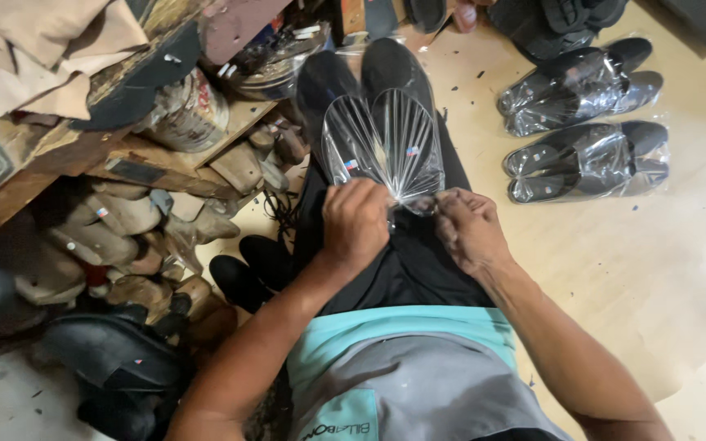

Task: The person wipes down several black shoes with a cloth and places them into clear plastic bags, tying the bags shut.

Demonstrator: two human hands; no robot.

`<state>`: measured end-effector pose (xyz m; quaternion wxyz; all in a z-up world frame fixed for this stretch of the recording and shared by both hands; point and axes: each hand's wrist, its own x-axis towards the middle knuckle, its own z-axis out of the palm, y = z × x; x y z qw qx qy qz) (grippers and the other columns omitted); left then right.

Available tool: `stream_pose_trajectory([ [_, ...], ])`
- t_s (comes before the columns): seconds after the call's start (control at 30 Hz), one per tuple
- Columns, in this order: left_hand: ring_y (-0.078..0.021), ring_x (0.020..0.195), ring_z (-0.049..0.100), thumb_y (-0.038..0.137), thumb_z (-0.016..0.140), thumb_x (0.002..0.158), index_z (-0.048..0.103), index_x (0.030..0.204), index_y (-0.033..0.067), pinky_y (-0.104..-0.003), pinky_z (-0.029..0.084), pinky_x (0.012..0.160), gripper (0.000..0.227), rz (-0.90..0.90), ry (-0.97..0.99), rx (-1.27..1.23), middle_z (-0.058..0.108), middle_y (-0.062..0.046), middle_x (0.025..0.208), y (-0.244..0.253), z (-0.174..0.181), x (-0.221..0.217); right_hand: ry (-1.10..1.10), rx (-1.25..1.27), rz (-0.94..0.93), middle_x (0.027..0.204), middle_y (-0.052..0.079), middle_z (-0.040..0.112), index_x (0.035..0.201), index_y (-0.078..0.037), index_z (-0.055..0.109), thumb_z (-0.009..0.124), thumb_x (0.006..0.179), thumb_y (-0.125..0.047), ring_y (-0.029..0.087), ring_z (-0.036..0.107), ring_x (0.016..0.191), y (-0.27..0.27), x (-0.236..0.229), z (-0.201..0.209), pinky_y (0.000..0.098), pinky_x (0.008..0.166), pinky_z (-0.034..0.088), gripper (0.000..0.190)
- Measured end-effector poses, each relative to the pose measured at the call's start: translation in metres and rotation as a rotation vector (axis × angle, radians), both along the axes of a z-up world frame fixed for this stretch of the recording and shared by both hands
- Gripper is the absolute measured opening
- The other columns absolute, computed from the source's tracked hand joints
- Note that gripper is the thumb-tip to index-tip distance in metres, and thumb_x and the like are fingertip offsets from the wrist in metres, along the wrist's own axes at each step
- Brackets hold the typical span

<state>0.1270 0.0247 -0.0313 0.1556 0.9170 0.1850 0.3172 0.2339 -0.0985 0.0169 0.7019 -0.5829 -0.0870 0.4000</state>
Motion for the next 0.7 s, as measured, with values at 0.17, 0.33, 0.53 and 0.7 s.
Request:
stream_pose_trajectory([
  [0.17,-0.0246,0.074,0.057,0.015,0.058,0.075,0.057,0.073,0.0129,-0.037,0.044,0.061,0.004,-0.127,-0.003,-0.122,0.05,-0.001,0.069,-0.025,0.04,0.02,0.103,0.049,-0.203,0.039,0.002,0.032,0.073,0.0,0.054,0.054,0.085,-0.002,0.007,0.03,0.025,-0.02,0.004,-0.026,0.0191,0.023,0.025,0.013],
  [0.33,-0.0323,0.072,0.066,0.026,0.059,0.078,0.067,0.072,0.014,-0.041,0.05,0.06,0.016,-0.068,0.416,-0.752,0.064,-0.008,0.065,-0.028,0.046,0.05,-0.909,-0.054,-0.077,0.078,0.02,0.068,0.075,-0.001,0.067,0.065,0.08,-0.003,0.037,0.067,0.068,-0.042,0.001,-0.014,0.0353,0.051,0.05,0.006],
  [0.53,-0.0321,0.078,0.068,0.028,0.056,0.074,0.069,0.072,0.0162,-0.041,0.052,0.062,0.018,-0.114,0.76,-0.875,0.067,-0.009,0.066,-0.024,0.057,0.078,-1.187,0.071,-0.189,0.079,0.023,0.065,0.075,0.007,0.062,0.059,0.083,0.004,0.038,0.066,0.07,-0.039,-0.003,-0.005,0.0386,0.06,0.054,0.009],
  [0.7,-0.0314,0.079,0.06,0.022,0.056,0.079,0.06,0.073,0.0066,-0.042,0.044,0.074,0.018,-0.422,0.424,-0.253,0.059,-0.011,0.068,-0.036,0.055,0.077,-1.132,0.006,-0.121,0.088,0.018,0.065,0.071,0.001,0.064,0.072,0.075,-0.008,0.034,0.065,0.073,-0.058,0.008,-0.019,0.0386,0.061,0.052,0.013],
])
